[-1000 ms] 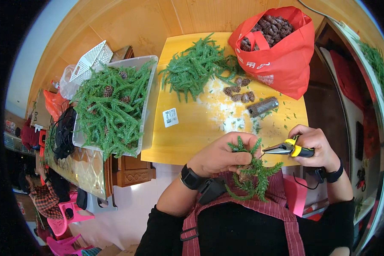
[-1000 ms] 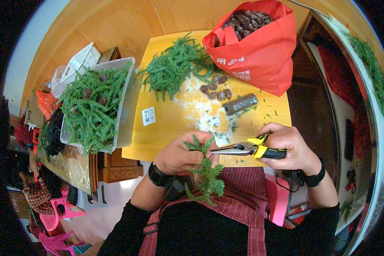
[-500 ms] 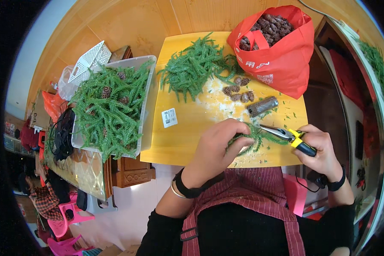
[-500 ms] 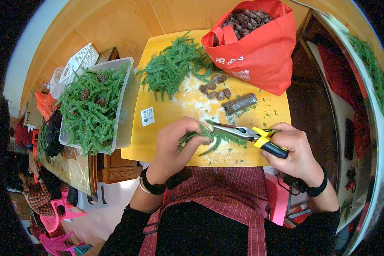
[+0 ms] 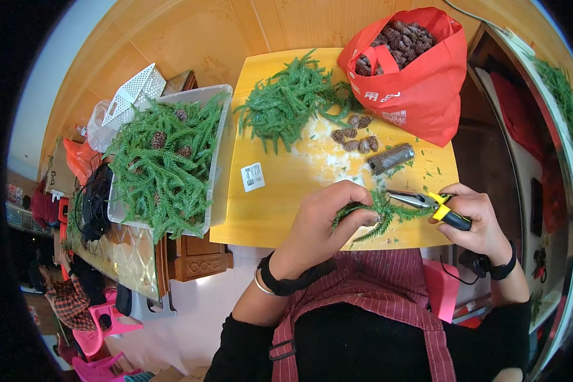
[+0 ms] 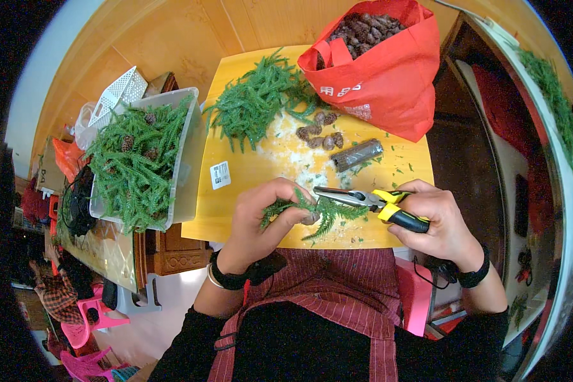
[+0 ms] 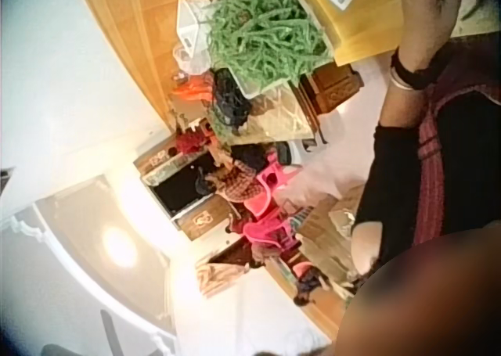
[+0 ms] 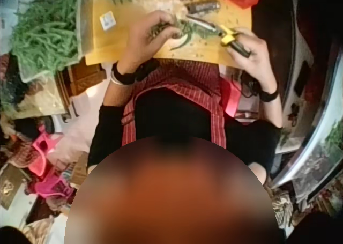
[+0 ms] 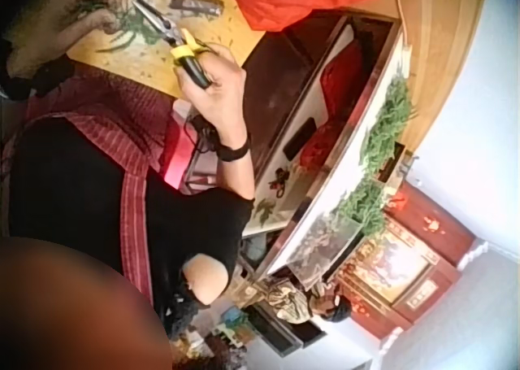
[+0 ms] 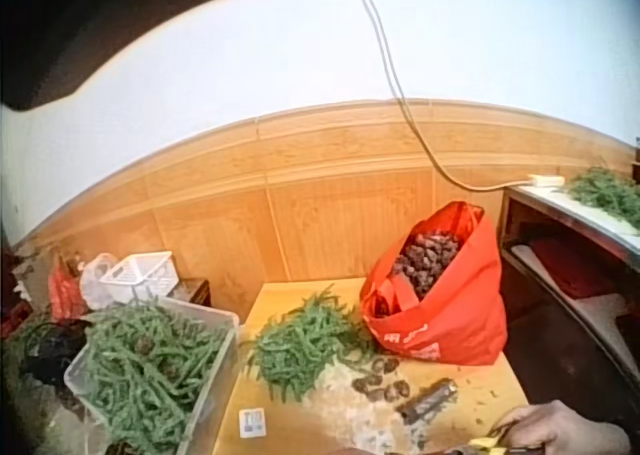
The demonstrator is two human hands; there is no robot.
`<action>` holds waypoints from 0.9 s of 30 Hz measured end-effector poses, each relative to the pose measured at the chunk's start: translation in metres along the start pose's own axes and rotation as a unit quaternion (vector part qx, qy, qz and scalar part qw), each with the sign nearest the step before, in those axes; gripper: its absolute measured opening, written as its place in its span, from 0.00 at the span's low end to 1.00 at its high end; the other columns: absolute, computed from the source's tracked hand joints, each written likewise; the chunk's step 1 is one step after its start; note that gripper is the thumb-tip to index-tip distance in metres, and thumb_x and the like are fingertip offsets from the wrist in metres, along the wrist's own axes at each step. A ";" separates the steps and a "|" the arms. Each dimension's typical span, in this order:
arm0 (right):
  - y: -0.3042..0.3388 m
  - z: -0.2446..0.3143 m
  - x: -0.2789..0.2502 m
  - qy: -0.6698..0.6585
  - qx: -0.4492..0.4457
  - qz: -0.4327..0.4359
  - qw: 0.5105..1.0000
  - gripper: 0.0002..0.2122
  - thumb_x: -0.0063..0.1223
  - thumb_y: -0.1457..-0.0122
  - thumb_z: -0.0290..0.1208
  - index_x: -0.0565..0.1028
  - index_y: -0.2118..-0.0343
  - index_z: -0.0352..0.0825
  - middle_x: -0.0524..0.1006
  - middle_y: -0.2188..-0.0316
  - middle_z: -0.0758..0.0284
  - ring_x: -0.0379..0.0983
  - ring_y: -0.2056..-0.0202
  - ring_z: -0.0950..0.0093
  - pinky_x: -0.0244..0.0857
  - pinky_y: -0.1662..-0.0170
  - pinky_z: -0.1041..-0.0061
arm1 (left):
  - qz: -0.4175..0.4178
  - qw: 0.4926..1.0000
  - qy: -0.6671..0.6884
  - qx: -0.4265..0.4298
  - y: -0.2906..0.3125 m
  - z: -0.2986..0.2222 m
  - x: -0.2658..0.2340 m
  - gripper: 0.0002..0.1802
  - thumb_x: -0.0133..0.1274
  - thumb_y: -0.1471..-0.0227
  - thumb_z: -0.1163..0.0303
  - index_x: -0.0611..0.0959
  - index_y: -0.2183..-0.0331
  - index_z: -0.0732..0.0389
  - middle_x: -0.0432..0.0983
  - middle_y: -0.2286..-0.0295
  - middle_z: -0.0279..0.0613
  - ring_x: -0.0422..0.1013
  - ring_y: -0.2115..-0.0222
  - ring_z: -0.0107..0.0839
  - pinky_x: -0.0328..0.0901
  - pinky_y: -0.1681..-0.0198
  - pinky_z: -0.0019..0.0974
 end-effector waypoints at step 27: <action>0.004 0.026 0.004 0.139 -0.015 -0.084 0.987 0.06 0.58 0.61 0.24 0.71 0.83 0.31 0.69 0.86 0.65 0.69 0.75 0.64 0.64 0.62 0.70 | -0.099 0.933 -0.305 0.166 0.012 -0.014 0.006 0.13 0.57 0.66 0.81 0.76 0.71 0.64 0.74 0.71 0.46 0.72 0.72 0.41 0.67 0.71 0.36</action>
Point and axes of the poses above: each hand's wrist, its own y-axis away from the middle knuckle, its own x-axis out of the palm, z = x × y, the point moved 5 cm from there along -y, towards the middle knuckle
